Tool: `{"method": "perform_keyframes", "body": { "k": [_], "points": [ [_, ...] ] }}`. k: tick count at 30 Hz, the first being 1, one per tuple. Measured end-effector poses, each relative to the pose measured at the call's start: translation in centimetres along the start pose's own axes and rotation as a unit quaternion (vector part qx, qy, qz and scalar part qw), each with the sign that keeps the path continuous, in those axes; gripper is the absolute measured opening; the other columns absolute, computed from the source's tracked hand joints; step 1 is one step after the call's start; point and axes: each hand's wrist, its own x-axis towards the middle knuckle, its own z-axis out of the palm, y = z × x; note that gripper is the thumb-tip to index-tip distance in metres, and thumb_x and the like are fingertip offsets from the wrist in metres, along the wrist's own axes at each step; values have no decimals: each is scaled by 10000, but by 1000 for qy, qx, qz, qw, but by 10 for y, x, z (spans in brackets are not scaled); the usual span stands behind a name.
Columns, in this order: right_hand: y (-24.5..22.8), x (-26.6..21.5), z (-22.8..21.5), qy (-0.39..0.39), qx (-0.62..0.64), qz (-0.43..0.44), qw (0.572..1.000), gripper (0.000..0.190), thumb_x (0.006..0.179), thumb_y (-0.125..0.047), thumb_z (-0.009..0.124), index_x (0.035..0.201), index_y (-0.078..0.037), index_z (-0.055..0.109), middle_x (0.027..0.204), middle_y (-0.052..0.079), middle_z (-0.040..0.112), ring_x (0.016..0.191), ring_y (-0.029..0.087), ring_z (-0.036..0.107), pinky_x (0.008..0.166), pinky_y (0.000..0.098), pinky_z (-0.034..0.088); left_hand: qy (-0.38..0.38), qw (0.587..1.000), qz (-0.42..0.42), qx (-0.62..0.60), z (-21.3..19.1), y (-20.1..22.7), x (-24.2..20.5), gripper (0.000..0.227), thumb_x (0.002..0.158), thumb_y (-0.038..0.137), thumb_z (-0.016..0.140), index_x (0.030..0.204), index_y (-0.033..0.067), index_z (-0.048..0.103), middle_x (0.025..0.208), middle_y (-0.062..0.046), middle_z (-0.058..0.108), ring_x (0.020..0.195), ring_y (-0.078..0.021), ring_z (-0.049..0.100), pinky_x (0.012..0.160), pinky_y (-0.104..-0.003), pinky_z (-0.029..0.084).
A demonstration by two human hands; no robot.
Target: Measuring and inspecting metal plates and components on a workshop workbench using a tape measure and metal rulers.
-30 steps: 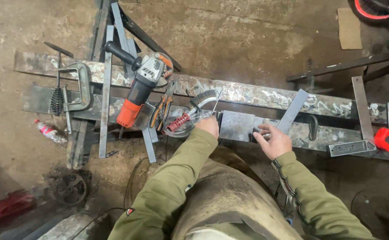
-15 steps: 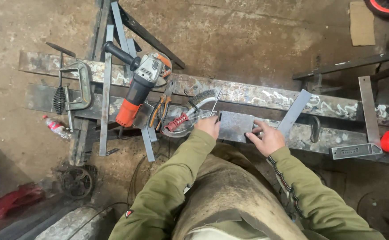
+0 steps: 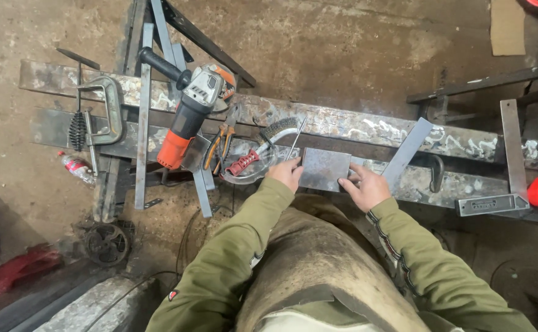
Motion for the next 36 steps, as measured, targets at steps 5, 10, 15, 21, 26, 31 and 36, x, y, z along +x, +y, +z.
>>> {"method": "perform_keyframes", "body": {
  "k": [5, 10, 15, 21, 26, 31, 36],
  "points": [
    [-3, 1, -1, -11, 1, 9, 1000, 579, 898, -379, 704, 1392, -92, 606, 990, 126, 793, 947, 318, 745, 836, 411, 570, 11, 999, 8, -30, 5, -7, -1, 393, 944, 299, 648, 1267, 81, 700, 1191, -196, 714, 1104, -400, 675, 973, -452, 526],
    [0, -1, 4, -3, 11, 9, 1000, 578, 902, -383, 709, 1375, -67, 608, 1001, 143, 785, 939, 318, 746, 817, 404, 576, 6, 999, 5, -40, 3, -5, -2, 403, 949, 296, 637, 1280, 72, 690, 1217, -195, 707, 1130, -394, 666, 990, -443, 519],
    [2, -1, 8, -4, 23, 13, 1000, 569, 913, -372, 694, 1392, -75, 616, 1001, 158, 776, 932, 325, 747, 815, 413, 573, -2, 1000, -6, -29, 0, 0, -1, 405, 948, 302, 636, 1283, 80, 690, 1219, -197, 702, 1130, -399, 661, 990, -450, 516],
    [-19, -5, -3, -32, 55, 52, 997, 526, 930, -343, 656, 1390, -93, 614, 909, 134, 796, 715, 249, 774, 709, 375, 595, -1, 1000, -2, -31, 1, -3, -2, 402, 950, 304, 637, 1284, 87, 692, 1208, -197, 707, 1127, -400, 665, 985, -449, 525],
    [-8, -4, 5, -18, 93, 44, 995, 524, 931, -314, 678, 1381, -57, 600, 894, 131, 791, 653, 197, 768, 650, 346, 608, 0, 999, -10, -43, 0, 0, -3, 400, 941, 293, 642, 1280, 88, 693, 1198, -199, 706, 1124, -393, 670, 981, -438, 530],
    [-13, -5, 3, -25, 54, 48, 997, 517, 937, -306, 695, 1385, -62, 609, 910, 126, 794, 624, 211, 759, 657, 342, 597, 6, 999, -5, -40, 3, -3, -3, 391, 944, 285, 644, 1271, 79, 697, 1196, -201, 709, 1125, -391, 673, 988, -433, 529],
    [-13, -5, 2, -22, 109, 60, 992, 541, 919, -295, 699, 1397, -62, 601, 898, 126, 791, 638, 188, 760, 628, 331, 607, 12, 999, 11, -30, 2, -1, -5, 382, 945, 283, 647, 1262, 76, 704, 1196, -203, 711, 1118, -399, 671, 981, -439, 529]
  ]
}}
